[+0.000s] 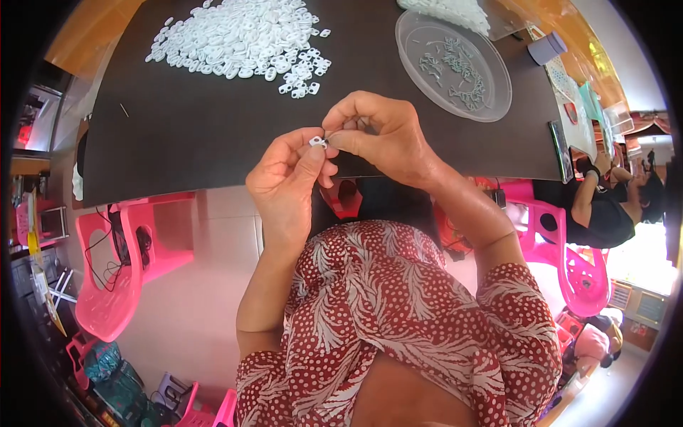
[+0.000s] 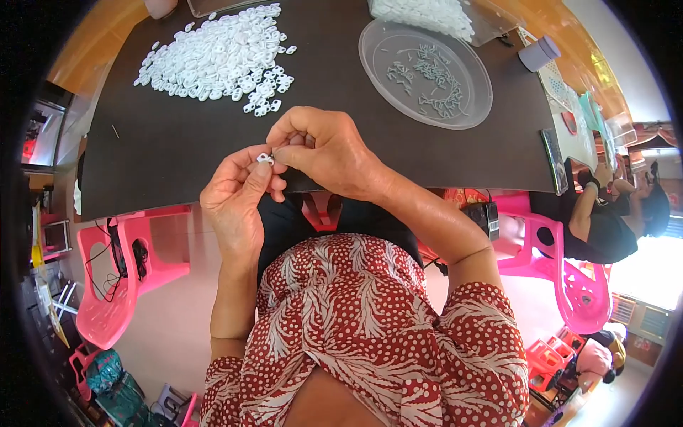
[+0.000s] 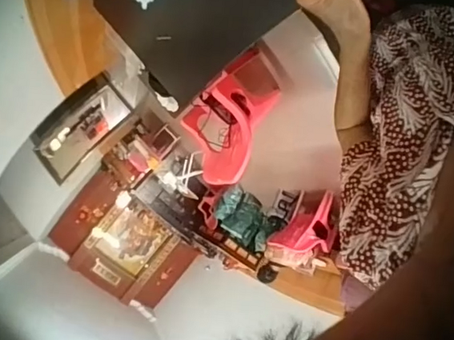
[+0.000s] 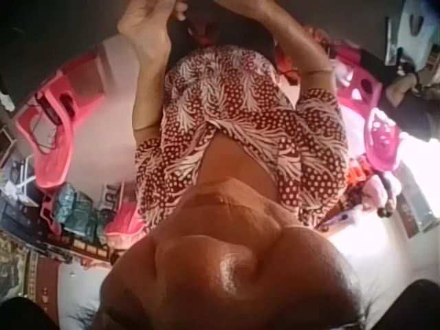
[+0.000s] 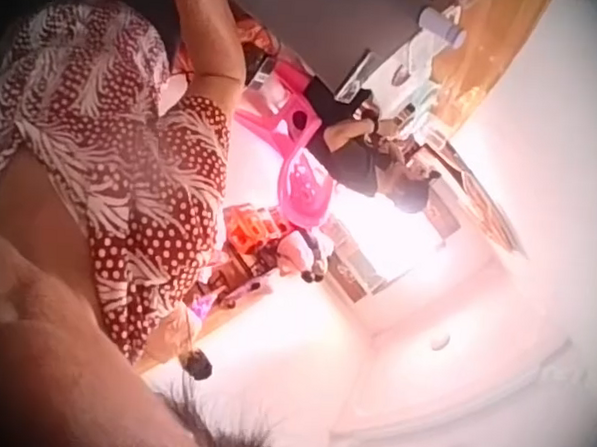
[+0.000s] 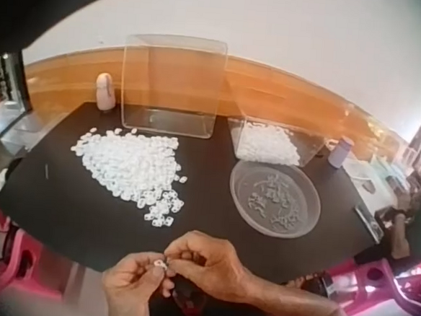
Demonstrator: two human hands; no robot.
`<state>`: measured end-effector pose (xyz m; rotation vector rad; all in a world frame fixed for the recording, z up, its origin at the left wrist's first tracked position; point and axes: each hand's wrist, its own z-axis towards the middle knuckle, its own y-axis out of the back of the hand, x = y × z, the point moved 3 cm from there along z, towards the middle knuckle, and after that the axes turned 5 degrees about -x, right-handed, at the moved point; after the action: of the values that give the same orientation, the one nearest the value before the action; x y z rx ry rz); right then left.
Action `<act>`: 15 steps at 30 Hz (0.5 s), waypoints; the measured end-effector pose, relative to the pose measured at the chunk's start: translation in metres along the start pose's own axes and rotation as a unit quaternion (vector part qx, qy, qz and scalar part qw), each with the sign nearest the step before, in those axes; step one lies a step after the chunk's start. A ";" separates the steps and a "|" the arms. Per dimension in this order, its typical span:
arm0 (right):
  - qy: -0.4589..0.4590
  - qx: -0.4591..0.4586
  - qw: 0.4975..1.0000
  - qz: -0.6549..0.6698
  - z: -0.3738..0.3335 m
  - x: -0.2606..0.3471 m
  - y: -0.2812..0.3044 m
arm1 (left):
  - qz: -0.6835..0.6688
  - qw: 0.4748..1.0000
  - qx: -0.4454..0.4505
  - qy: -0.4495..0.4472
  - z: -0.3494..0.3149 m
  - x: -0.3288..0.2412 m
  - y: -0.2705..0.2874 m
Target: Manually inserting small metal pins into white plastic components as part of an assembly line process.
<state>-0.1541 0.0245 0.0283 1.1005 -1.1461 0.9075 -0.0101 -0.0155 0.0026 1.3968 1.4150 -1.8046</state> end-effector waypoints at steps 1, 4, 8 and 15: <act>0.004 -0.008 1.000 0.007 -0.001 -0.001 -0.001 | 0.006 1.000 -0.003 -0.002 -0.001 0.001 0.001; 0.006 -0.017 1.000 0.021 -0.003 -0.002 -0.004 | 0.013 1.000 -0.010 -0.003 -0.003 0.001 0.002; 0.005 -0.018 1.000 0.021 -0.004 0.000 -0.006 | 0.007 0.999 -0.038 -0.010 -0.004 0.000 0.001; 0.052 -0.042 0.998 0.015 -0.003 -0.003 -0.012 | 0.006 0.999 -0.039 -0.021 -0.007 -0.002 0.005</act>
<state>-0.1421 0.0248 0.0227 0.9586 -1.1072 0.9206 -0.0023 -0.0117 0.0028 1.3175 1.4368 -1.7428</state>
